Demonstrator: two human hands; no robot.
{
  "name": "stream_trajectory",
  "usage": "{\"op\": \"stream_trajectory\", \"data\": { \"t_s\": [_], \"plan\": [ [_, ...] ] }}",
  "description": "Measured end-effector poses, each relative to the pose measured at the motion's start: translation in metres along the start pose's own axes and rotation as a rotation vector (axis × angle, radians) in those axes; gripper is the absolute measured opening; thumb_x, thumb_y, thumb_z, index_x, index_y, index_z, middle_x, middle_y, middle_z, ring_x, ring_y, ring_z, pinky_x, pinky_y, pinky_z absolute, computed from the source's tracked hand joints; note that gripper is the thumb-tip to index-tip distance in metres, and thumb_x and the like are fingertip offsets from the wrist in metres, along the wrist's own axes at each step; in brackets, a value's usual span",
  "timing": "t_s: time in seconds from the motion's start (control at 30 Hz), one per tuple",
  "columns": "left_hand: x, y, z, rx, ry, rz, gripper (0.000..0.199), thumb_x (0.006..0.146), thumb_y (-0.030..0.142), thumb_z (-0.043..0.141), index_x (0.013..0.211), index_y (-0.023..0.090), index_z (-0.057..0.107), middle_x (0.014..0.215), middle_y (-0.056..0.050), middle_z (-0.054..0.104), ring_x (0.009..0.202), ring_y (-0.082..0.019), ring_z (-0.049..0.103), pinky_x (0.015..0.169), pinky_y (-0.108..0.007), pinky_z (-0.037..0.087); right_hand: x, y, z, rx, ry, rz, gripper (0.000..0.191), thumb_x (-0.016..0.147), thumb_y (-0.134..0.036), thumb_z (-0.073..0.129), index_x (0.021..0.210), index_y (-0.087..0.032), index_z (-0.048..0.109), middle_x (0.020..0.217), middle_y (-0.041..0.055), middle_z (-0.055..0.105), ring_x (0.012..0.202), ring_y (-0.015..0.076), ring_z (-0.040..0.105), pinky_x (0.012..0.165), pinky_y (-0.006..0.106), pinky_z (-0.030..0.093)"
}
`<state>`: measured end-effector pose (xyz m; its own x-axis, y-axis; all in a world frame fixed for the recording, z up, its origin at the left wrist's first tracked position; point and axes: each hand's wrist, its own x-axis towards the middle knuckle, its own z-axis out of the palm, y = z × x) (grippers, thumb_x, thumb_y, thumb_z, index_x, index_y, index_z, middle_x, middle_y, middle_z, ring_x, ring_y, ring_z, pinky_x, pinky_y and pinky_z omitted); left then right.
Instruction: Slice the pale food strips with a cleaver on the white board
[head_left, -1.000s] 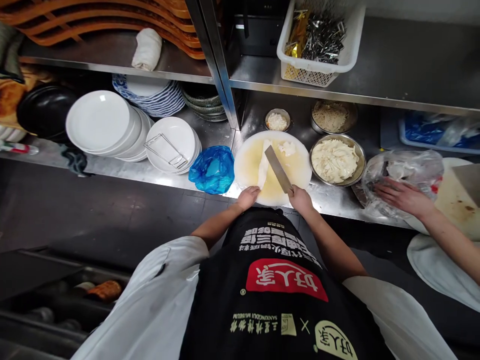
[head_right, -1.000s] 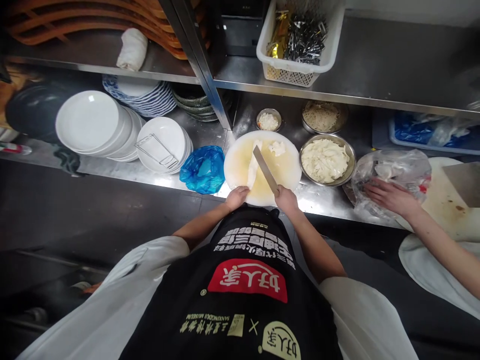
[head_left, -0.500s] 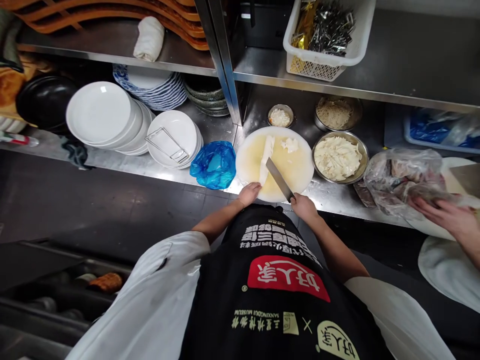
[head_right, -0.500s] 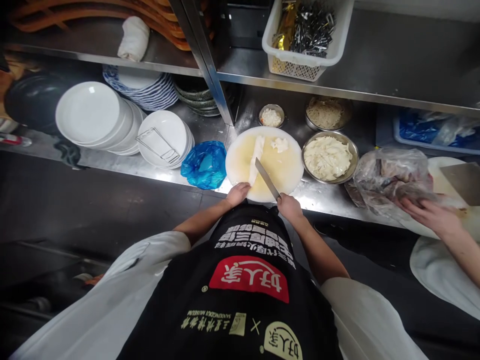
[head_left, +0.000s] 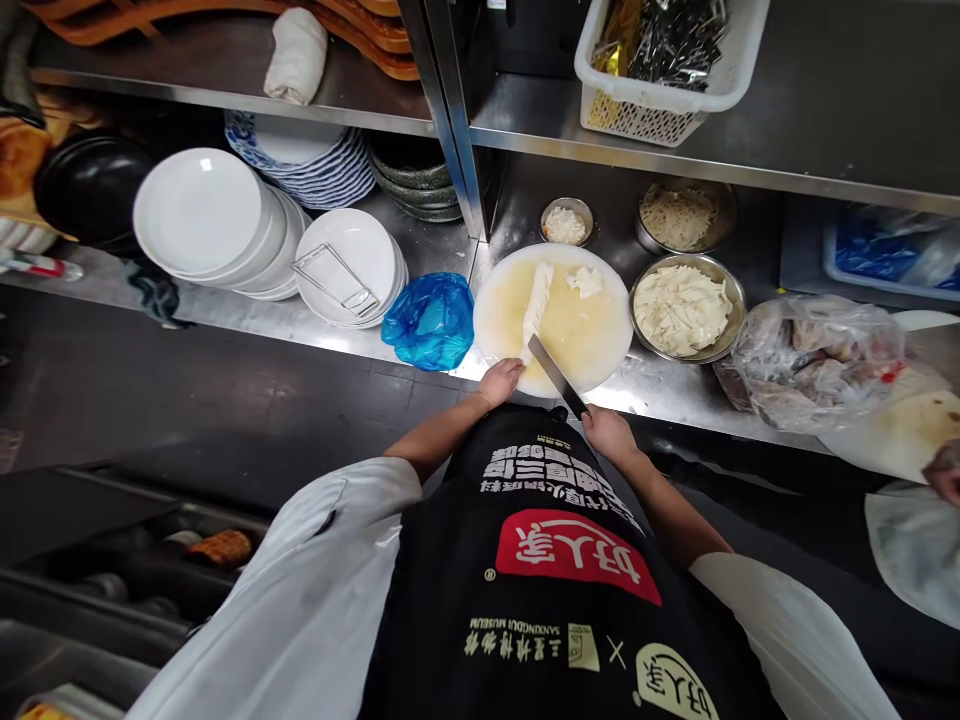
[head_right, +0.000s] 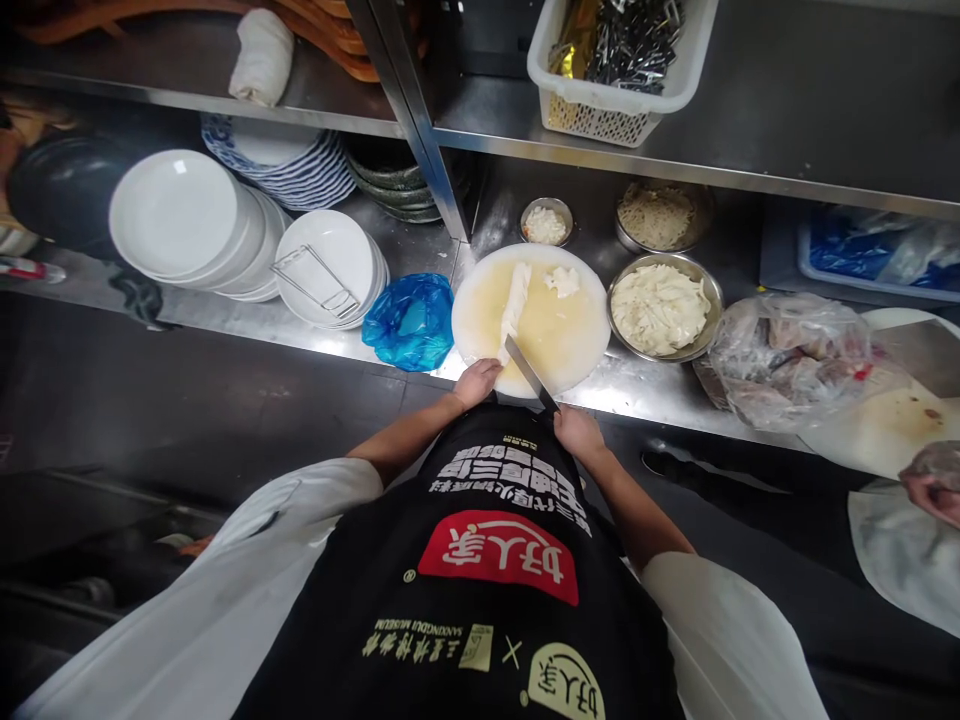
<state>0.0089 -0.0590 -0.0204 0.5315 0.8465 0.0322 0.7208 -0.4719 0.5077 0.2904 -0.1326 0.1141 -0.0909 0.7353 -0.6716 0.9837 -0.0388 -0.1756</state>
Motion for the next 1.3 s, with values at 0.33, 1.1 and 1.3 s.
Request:
{"op": "stream_trajectory", "data": {
  "t_s": [0.33, 1.1, 1.3],
  "plan": [
    [-0.003, 0.001, 0.000, 0.016, 0.004, 0.007, 0.035, 0.096, 0.013, 0.051, 0.128, 0.016, 0.066, 0.133, -0.012, 0.064, 0.126, -0.023, 0.058, 0.112, -0.041, 0.049, -0.009, 0.003, 0.004, -0.038, -0.012, -0.018, 0.041, 0.106, -0.036, 0.031, 0.121, -0.016, 0.064, 0.106, 0.0135, 0.073, 0.101, 0.0262, 0.068, 0.087, 0.032, 0.044],
    [0.000, 0.012, -0.002, -0.046, 0.086, -0.064, 0.031, 0.097, 0.019, 0.051, 0.122, 0.018, 0.068, 0.129, -0.010, 0.066, 0.125, -0.023, 0.059, 0.112, -0.044, 0.049, 0.020, -0.001, -0.055, -0.080, 0.188, -0.044, 0.043, 0.105, -0.039, 0.031, 0.116, -0.016, 0.066, 0.099, 0.0136, 0.074, 0.092, 0.0265, 0.067, 0.077, 0.030, 0.043],
    [0.003, 0.015, -0.008, -0.077, 0.065, -0.112, 0.030, 0.095, 0.019, 0.052, 0.120, 0.018, 0.069, 0.130, -0.010, 0.065, 0.126, -0.023, 0.057, 0.112, -0.044, 0.048, 0.051, -0.017, -0.061, -0.065, 0.044, -0.016, 0.037, 0.103, -0.031, 0.036, 0.116, -0.013, 0.066, 0.105, 0.0172, 0.073, 0.095, 0.0258, 0.068, 0.079, 0.030, 0.045]
  ]
}}
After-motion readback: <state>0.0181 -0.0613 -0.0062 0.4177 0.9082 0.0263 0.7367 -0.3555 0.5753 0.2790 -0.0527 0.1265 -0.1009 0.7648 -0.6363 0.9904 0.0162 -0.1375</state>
